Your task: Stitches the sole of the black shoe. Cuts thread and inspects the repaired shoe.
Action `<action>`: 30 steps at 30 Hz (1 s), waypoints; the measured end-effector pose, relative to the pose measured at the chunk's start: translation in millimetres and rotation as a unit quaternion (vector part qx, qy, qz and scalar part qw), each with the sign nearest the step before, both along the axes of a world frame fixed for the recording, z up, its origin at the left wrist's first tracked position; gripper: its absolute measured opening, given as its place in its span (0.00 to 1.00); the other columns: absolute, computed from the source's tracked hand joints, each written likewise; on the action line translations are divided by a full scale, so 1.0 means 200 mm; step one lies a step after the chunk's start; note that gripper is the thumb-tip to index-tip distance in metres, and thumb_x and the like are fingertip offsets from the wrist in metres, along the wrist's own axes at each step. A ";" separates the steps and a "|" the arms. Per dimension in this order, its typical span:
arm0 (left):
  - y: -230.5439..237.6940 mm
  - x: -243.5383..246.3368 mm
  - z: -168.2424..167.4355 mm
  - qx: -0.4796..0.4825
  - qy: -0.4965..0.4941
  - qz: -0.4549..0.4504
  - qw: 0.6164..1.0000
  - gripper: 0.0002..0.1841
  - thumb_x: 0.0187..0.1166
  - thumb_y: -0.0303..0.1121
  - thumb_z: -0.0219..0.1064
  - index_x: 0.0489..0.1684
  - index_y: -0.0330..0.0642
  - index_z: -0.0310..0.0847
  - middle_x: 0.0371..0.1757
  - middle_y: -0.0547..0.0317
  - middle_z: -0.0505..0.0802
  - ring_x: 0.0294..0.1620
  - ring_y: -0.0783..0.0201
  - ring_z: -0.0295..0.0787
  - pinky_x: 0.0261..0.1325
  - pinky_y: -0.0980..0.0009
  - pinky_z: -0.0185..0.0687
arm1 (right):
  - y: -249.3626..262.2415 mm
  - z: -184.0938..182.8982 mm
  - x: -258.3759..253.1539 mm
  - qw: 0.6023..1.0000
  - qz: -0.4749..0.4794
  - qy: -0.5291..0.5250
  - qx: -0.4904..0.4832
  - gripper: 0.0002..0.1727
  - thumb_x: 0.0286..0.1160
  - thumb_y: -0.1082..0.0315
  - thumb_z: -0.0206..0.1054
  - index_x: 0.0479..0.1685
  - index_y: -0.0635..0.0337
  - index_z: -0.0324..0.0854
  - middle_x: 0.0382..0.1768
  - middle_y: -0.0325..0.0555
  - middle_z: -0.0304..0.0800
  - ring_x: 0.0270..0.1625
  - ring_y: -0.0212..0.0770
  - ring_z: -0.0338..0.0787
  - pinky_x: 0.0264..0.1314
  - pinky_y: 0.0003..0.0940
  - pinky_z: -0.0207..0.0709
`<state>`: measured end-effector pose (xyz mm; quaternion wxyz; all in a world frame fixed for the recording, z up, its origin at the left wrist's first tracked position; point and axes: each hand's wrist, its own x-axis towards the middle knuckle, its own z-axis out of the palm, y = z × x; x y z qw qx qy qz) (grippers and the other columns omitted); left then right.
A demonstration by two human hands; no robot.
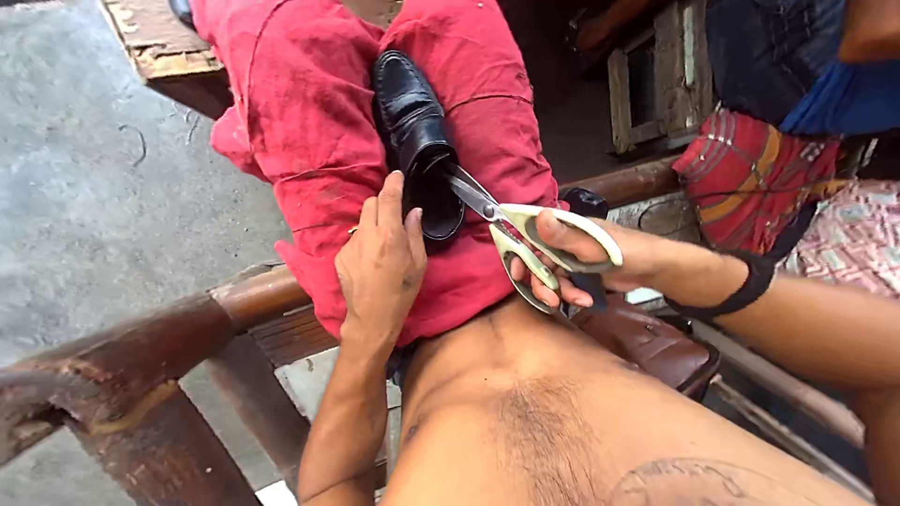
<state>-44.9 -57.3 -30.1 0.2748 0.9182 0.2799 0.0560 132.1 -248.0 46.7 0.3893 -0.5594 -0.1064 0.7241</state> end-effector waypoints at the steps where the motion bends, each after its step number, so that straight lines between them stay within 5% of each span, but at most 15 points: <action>1: 0.00 0.00 -0.01 0.002 -0.008 0.008 1.000 0.25 0.91 0.40 0.55 0.84 0.43 0.68 0.47 0.42 0.91 0.32 0.46 0.88 0.30 0.46 0.80 | 0.04 0.01 0.00 1.000 0.002 -0.015 -0.009 0.42 0.76 0.23 0.50 0.50 0.56 0.80 0.22 0.42 0.86 0.15 0.30 0.83 0.14 0.22 0.78; 4: 0.00 0.00 -0.04 0.022 -0.029 0.026 0.999 0.18 0.91 0.40 0.56 0.72 0.42 0.73 0.28 0.52 0.85 0.22 0.52 0.82 0.22 0.53 0.75 | 0.13 0.02 0.01 0.998 0.019 -0.051 -0.044 0.39 0.84 0.29 0.46 0.46 0.58 0.82 0.22 0.43 0.86 0.14 0.32 0.82 0.13 0.25 0.76; 6: -0.01 0.00 -0.06 0.042 -0.040 0.021 0.998 0.14 0.91 0.39 0.57 0.64 0.41 0.78 0.25 0.54 0.85 0.21 0.54 0.82 0.22 0.54 0.75 | 0.14 0.02 0.01 0.996 0.023 -0.062 -0.064 0.37 0.85 0.31 0.47 0.42 0.58 0.83 0.20 0.43 0.86 0.14 0.33 0.82 0.12 0.25 0.75; 11: -0.02 0.01 -0.06 0.058 -0.007 -0.028 0.998 0.18 0.90 0.35 0.54 0.68 0.42 0.85 0.45 0.46 0.96 0.36 0.47 0.94 0.32 0.46 0.82 | 0.15 -0.01 0.01 0.994 0.030 -0.070 -0.078 0.35 0.86 0.33 0.50 0.39 0.59 0.83 0.19 0.43 0.85 0.12 0.31 0.80 0.11 0.22 0.70; 21: -0.01 -0.01 -0.06 0.041 -0.017 -0.025 0.999 0.16 0.86 0.30 0.54 0.59 0.42 0.89 0.41 0.47 0.96 0.34 0.48 0.93 0.31 0.47 0.81 | 0.11 -0.06 0.03 0.988 0.057 -0.131 -0.056 0.29 0.88 0.41 0.54 0.33 0.57 0.83 0.16 0.41 0.85 0.11 0.30 0.77 0.10 0.22 0.63; 27: -0.03 0.03 0.06 0.023 -0.059 -0.049 0.997 0.18 0.88 0.41 0.59 0.64 0.41 0.88 0.56 0.49 0.94 0.48 0.51 0.94 0.41 0.51 0.88 | -0.20 0.00 0.24 0.983 0.151 -0.084 0.057 0.34 0.76 0.28 0.60 0.35 0.53 0.84 0.15 0.37 0.84 0.11 0.28 0.79 0.10 0.22 0.71; 30: -0.08 0.17 0.10 0.027 0.043 -0.075 0.996 0.26 0.88 0.52 0.57 0.63 0.38 0.86 0.50 0.45 0.94 0.43 0.44 0.94 0.37 0.44 0.87 | -0.30 -0.02 0.33 0.990 0.067 -0.076 0.094 0.34 0.70 0.26 0.64 0.37 0.52 0.84 0.16 0.36 0.84 0.11 0.26 0.79 0.11 0.18 0.70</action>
